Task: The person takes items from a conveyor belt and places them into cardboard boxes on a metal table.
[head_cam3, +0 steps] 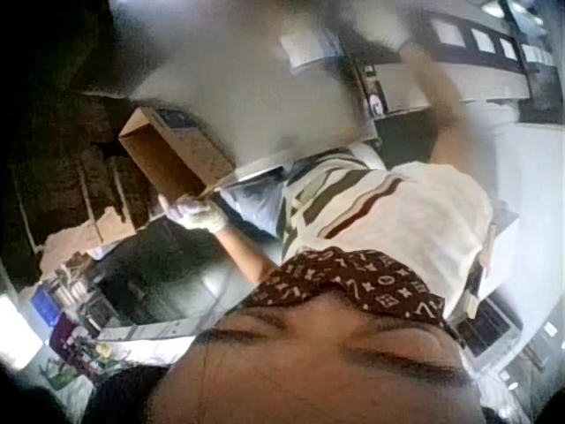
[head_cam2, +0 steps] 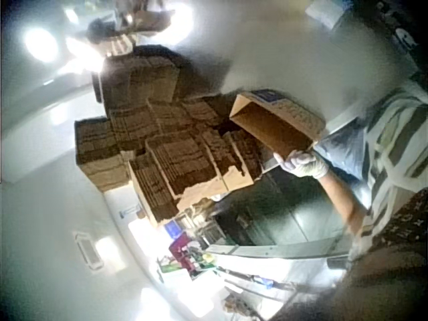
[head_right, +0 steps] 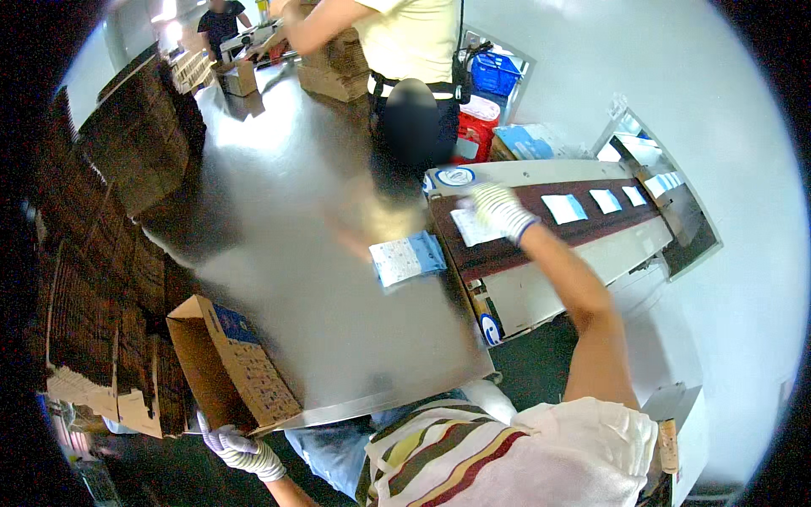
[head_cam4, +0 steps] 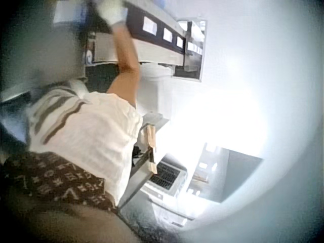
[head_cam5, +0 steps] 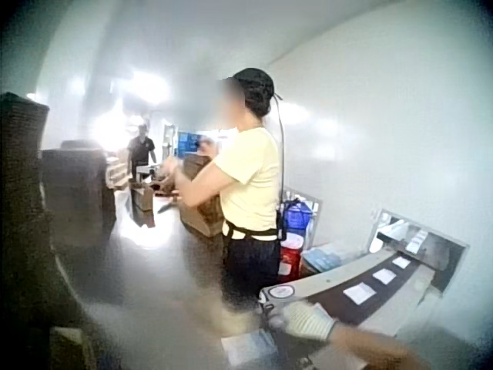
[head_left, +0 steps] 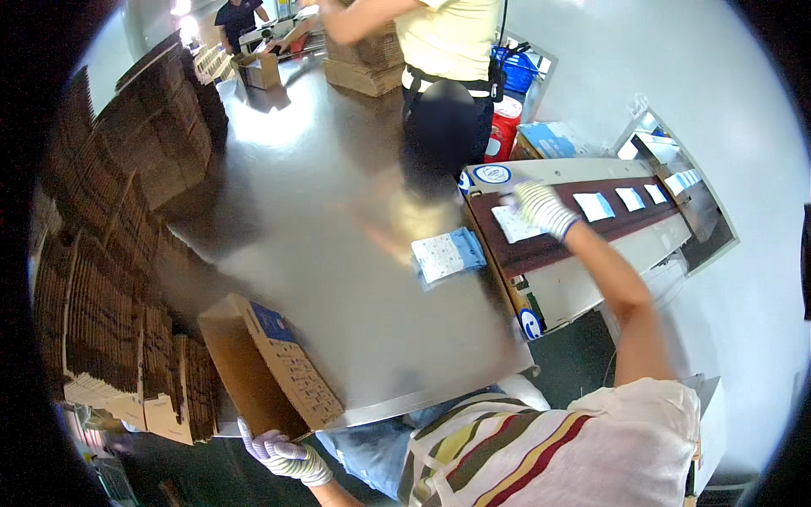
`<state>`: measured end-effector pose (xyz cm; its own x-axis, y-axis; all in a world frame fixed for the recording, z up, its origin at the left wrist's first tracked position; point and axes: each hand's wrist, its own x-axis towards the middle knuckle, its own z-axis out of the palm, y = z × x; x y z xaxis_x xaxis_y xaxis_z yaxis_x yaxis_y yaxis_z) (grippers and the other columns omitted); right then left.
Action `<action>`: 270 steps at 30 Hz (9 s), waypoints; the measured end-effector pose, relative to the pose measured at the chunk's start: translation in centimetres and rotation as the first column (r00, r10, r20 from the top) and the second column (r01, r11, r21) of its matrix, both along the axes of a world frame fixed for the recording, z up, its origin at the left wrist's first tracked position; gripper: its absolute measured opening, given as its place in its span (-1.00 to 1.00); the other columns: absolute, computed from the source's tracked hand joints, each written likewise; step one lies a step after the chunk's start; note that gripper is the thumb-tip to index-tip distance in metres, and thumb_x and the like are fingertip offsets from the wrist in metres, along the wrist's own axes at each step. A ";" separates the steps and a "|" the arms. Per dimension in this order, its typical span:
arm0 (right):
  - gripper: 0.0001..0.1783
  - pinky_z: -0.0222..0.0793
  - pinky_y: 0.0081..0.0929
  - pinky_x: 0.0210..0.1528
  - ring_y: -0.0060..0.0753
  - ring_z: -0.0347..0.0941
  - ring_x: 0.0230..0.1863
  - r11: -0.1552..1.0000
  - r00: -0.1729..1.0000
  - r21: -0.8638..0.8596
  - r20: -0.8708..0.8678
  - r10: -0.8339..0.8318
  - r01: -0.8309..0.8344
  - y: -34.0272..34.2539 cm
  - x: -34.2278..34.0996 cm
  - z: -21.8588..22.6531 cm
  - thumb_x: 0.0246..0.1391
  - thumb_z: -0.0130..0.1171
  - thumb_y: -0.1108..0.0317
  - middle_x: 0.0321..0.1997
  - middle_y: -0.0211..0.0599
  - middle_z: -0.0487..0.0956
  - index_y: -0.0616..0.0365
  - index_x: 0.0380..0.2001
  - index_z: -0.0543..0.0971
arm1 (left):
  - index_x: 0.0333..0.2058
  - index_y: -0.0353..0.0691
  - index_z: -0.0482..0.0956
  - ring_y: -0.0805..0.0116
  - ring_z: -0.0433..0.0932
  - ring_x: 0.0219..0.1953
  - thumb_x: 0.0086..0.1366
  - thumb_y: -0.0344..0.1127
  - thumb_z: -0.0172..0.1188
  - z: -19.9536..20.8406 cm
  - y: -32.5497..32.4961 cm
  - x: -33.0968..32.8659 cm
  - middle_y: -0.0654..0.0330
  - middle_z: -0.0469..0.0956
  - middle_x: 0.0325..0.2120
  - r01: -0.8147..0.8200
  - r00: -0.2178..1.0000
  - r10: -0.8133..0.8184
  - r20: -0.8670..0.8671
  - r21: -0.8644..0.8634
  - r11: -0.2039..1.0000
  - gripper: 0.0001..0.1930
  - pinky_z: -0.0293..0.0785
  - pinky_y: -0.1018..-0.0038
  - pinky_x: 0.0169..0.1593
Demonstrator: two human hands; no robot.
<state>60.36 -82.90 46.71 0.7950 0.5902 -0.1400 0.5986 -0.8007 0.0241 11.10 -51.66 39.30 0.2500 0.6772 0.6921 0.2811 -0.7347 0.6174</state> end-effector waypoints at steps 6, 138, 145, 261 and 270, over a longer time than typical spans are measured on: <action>-0.46 0.31 -0.18 0.10 -0.04 0.43 0.03 0.943 0.973 -0.327 0.192 0.131 -0.063 -15.7 10.1 -2.8 -0.13 0.14 0.37 -0.01 -0.06 0.52 0.06 0.03 0.44 | -0.63 -0.20 0.21 0.10 0.36 -0.05 0.37 -0.01 -0.25 0.1 0.0 0.3 0.09 0.39 -0.51 -0.052 0.999 0.052 0.010 -0.014 0.999 -0.53 0.26 0.10 0.07; -0.13 0.36 -0.33 0.02 -0.22 0.40 0.01 0.448 0.538 0.889 -0.333 0.774 -0.095 17.5 -16.3 -1.5 -0.32 0.41 0.06 -0.01 -0.04 0.45 0.31 0.05 0.32 | -0.30 -0.39 0.54 -0.03 0.53 -0.20 0.18 -0.15 -0.02 8.9 0.7 8.1 -0.14 0.55 -0.29 0.421 0.334 -0.386 -0.860 -0.231 0.877 -0.63 0.44 0.21 -0.06; -0.29 0.30 -0.39 0.10 -0.39 0.39 0.04 0.072 0.291 0.990 -0.104 0.951 0.119 30.3 -24.8 1.2 -0.17 0.35 0.17 -0.05 -0.25 0.52 0.18 0.08 0.38 | -0.38 -0.35 0.53 -0.01 0.54 -0.39 0.19 -0.12 -0.04 9.0 0.6 8.2 -0.11 0.55 -0.45 0.399 0.330 -0.394 -0.858 -0.252 0.882 -0.64 0.45 0.19 -0.25; -0.12 -0.15 0.26 0.26 -0.07 0.09 0.32 0.351 0.350 0.049 -0.037 0.936 -0.935 34.4 -25.0 3.5 -0.10 -0.11 -0.45 0.29 -0.23 0.24 -0.25 0.24 0.19 | -0.22 -0.35 0.51 -0.02 0.56 -0.25 0.14 -0.14 0.07 10.7 1.7 9.3 -0.12 0.56 -0.32 0.353 0.247 -0.312 -0.917 -0.215 0.911 -0.63 0.49 0.17 -0.16; -0.45 0.40 -0.20 -0.08 0.03 0.47 -0.15 -0.042 0.622 0.874 0.378 0.686 -0.484 29.1 -25.2 6.5 -0.16 0.31 0.01 -0.23 -0.07 0.55 0.18 -0.19 0.48 | -0.13 -0.35 0.46 -0.04 0.53 -0.19 0.18 -0.05 -0.02 9.2 2.5 8.5 -0.13 0.51 -0.17 0.327 0.203 -0.301 -0.932 -0.226 0.918 -0.53 0.44 0.19 -0.05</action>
<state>35.15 -53.85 53.20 0.1226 0.6221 0.7733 0.7745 0.4272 -0.4665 19.61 -49.19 48.47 0.9108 0.3672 -0.1888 0.3869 -0.9187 0.0796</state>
